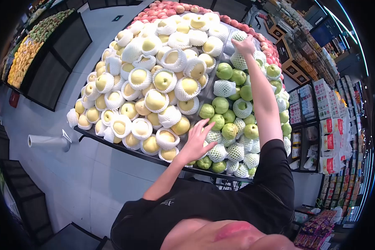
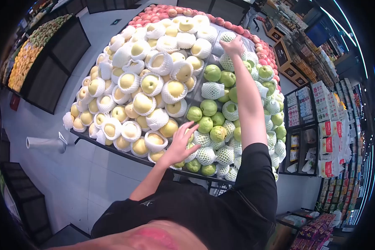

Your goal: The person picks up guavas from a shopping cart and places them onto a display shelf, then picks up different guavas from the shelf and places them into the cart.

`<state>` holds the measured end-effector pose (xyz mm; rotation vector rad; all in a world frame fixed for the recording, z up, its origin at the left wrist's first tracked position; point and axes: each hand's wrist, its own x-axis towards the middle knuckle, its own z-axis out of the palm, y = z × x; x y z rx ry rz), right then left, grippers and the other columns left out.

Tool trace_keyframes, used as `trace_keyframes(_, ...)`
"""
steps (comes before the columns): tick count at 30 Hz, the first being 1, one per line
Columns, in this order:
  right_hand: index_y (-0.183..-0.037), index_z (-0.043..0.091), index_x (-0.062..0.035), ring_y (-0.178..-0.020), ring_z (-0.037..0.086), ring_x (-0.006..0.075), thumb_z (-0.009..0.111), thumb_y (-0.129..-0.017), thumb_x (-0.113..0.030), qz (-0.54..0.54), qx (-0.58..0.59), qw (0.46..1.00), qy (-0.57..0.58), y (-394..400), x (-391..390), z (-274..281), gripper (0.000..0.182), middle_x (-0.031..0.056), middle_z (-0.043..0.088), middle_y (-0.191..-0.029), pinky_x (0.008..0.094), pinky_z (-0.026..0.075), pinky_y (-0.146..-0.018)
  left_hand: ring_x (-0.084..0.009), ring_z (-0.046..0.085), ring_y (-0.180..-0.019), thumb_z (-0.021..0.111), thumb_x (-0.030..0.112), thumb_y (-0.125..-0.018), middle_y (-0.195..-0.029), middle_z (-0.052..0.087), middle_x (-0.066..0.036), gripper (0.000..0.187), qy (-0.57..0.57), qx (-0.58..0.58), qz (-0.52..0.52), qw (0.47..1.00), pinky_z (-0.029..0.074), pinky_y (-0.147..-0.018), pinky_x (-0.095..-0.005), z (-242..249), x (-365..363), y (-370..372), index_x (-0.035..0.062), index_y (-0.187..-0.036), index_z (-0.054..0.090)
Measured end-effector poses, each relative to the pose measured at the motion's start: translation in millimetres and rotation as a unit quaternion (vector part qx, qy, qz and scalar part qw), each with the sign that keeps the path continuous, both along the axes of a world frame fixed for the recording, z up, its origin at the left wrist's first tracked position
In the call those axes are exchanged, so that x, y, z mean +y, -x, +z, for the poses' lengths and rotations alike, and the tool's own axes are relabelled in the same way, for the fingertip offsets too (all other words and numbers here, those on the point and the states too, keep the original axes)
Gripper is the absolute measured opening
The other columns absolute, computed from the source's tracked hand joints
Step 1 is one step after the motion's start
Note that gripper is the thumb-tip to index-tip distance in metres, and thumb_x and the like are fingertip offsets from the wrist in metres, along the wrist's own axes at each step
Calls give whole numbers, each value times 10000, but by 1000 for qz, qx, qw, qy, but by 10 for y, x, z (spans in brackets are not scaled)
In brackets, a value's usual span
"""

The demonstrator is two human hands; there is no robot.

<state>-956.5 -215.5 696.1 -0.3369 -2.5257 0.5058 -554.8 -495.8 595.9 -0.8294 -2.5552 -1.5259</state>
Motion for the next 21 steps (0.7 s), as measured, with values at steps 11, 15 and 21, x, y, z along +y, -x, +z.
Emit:
trace_keyframes(11,-1517,367,-44,-1402,414,405,679,-789,-661,80,-154,973,-154,-134,-25,24,1003,247,493,-1470,521,328,-1154,-369,411,-1369,684,328,-929,-1435,458,-190,583,-23,-75,-27,997,327,-1122,-477,-239,-249,-284,99,-1433,500)
trace_keyframes(15,-1479,449,-46,-1308,523,357,665,-925,-458,191,53,979,-37,-1305,124,34,724,203,583,-1387,439,404,-1106,-348,515,-1273,693,283,-930,-1351,556,-172,544,-62,-73,-90,991,359,-1106,-467,-256,-17,-151,69,-1404,534)
trace_keyframes(21,-1113,699,-15,-893,662,139,643,-970,-102,25,120,985,122,-4312,1127,-614,176,79,711,-984,298,517,-824,-268,637,-977,674,216,-937,-1012,726,-98,376,-13,-146,-237,960,402,-974,-377,-336,511,-143,81,-1287,656)
